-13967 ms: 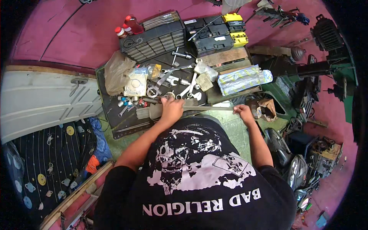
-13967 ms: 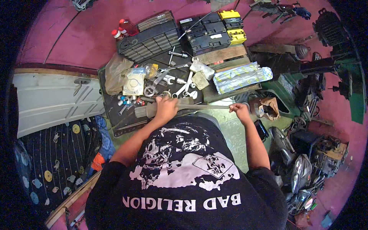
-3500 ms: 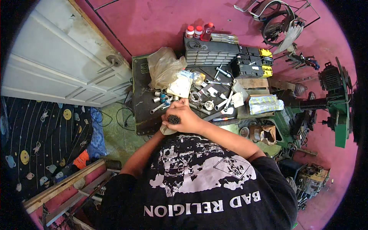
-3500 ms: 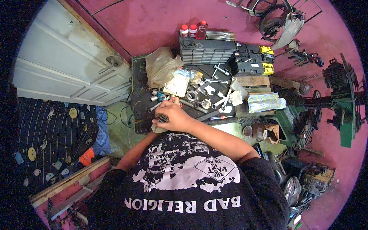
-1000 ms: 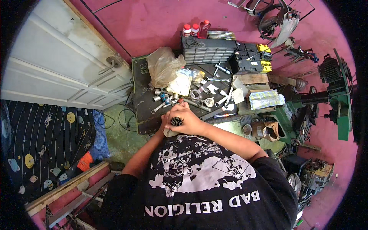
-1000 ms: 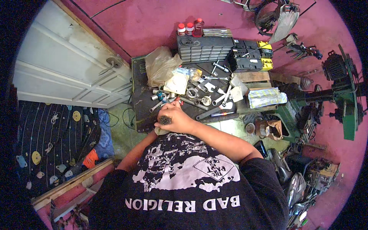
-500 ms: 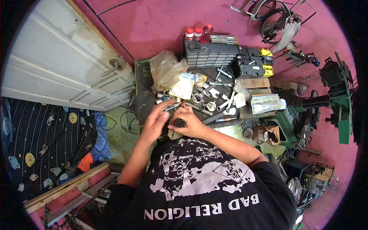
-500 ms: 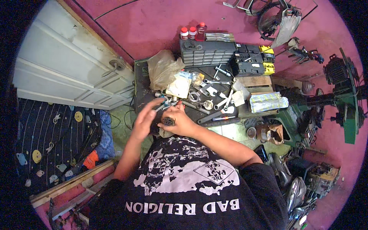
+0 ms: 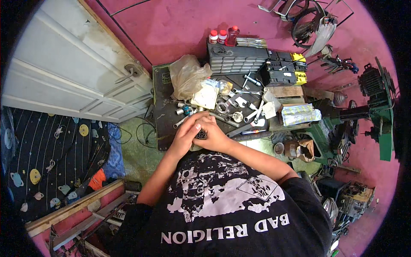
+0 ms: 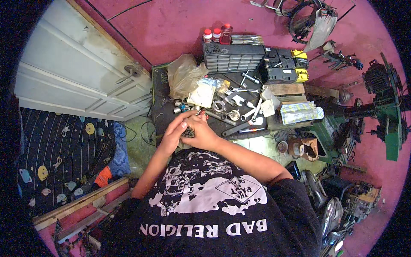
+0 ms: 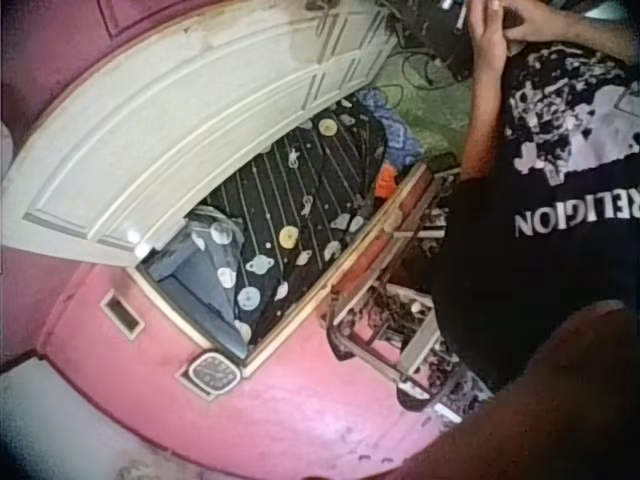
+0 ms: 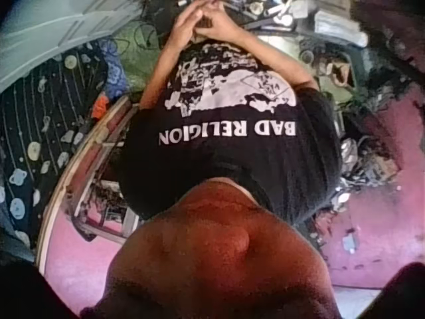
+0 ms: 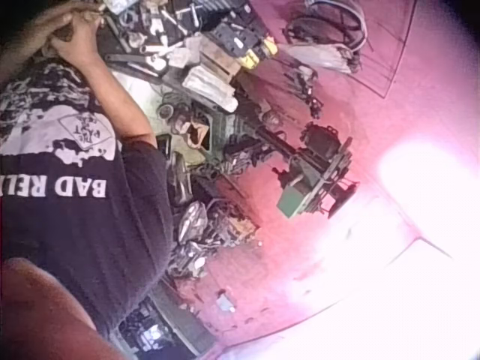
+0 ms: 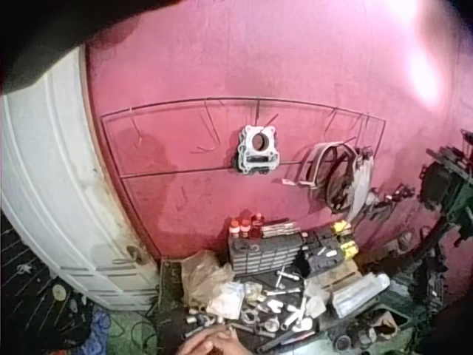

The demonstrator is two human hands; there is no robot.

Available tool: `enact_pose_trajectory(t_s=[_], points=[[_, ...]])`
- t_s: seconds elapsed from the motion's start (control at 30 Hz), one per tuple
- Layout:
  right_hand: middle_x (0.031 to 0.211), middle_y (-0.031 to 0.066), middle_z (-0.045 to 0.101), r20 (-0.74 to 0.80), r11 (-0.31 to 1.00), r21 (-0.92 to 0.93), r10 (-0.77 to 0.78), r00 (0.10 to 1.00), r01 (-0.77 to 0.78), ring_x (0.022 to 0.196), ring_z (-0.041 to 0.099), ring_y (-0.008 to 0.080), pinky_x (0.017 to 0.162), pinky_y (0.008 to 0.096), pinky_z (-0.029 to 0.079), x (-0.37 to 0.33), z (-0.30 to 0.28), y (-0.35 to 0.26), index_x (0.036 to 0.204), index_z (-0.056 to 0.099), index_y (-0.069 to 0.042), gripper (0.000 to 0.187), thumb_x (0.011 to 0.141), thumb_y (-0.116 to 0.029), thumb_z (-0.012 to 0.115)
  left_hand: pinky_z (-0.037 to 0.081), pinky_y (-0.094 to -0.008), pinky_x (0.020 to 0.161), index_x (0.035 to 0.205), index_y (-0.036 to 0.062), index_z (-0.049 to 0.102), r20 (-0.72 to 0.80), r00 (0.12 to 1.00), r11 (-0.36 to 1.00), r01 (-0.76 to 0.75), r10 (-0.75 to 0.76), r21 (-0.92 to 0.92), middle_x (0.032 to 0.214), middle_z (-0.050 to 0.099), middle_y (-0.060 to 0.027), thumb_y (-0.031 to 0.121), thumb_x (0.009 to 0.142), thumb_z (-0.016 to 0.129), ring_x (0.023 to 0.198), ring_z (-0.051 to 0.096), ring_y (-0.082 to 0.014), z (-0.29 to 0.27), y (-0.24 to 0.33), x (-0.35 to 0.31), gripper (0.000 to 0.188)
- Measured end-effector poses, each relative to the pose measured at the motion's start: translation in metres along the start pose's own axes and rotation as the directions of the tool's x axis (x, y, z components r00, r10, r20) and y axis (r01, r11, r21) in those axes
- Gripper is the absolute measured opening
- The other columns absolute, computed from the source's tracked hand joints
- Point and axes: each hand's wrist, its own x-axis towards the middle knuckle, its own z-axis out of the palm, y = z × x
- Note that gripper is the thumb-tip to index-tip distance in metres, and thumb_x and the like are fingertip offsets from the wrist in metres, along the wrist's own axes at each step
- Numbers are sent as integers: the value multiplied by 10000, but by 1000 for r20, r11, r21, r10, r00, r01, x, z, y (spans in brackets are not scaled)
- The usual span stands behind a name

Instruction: The person organizes tools on a cluttered workbench. They pick up and place down various wrenches, sockets, and a metal brush, moving them around the surface. They also handle a plastic bag and a small red box, shifting items to clear space.

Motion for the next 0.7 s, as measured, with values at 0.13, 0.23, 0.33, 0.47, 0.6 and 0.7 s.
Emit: enact_pose_trajectory(t_s=[0.13,0.23,0.33,0.47,0.6,0.7], points=[[1051,119,629,-11,1000,-27,-10,1000,9,1070,550,305,1003,452,326,-1,2,2,1048,677,-68,349,739,-182,794,356,-345,1118,1353,-50,531,-6,1000,1000,-22,22,10,1337,587,-135,208,1045,467,1267,529,-223,2,-1,-3,407],[1016,104,634,-45,996,-45,-85,995,83,1046,559,290,979,430,335,0,4,4,1015,679,-68,304,745,-164,783,351,-347,1122,1348,-43,533,-3,1000,999,21,-21,-35,1345,584,-130,232,1060,456,1280,520,-221,1,1,-2,405],[944,80,645,-76,997,11,-77,994,78,973,578,269,946,415,336,3,2,4,942,682,-67,224,757,-154,774,342,-349,1128,1358,-36,533,7,1000,997,-14,15,-76,1349,584,-124,279,1077,432,1290,512,-217,-4,-4,-5,434],[863,81,660,-184,997,24,-71,980,77,886,598,260,901,385,394,12,-21,-6,848,662,-56,94,787,-90,725,307,-357,1145,1356,4,572,-189,982,990,54,-29,129,1345,594,-101,337,1087,391,1300,493,-212,-22,7,-12,465],[818,89,658,-274,976,199,-29,961,87,804,575,251,876,386,402,13,-56,-8,781,621,-47,116,840,-107,700,392,-332,1069,1325,21,595,-317,948,970,99,-24,223,1235,647,-91,215,1044,490,1185,558,-177,-66,-43,-23,357],[797,58,632,-292,955,296,61,955,30,780,555,217,858,369,387,7,-73,-5,763,610,-52,137,878,-107,661,460,-367,1009,1308,53,607,-384,905,878,326,-183,351,1181,689,-136,132,975,568,1109,636,-249,-79,-71,-34,344]])
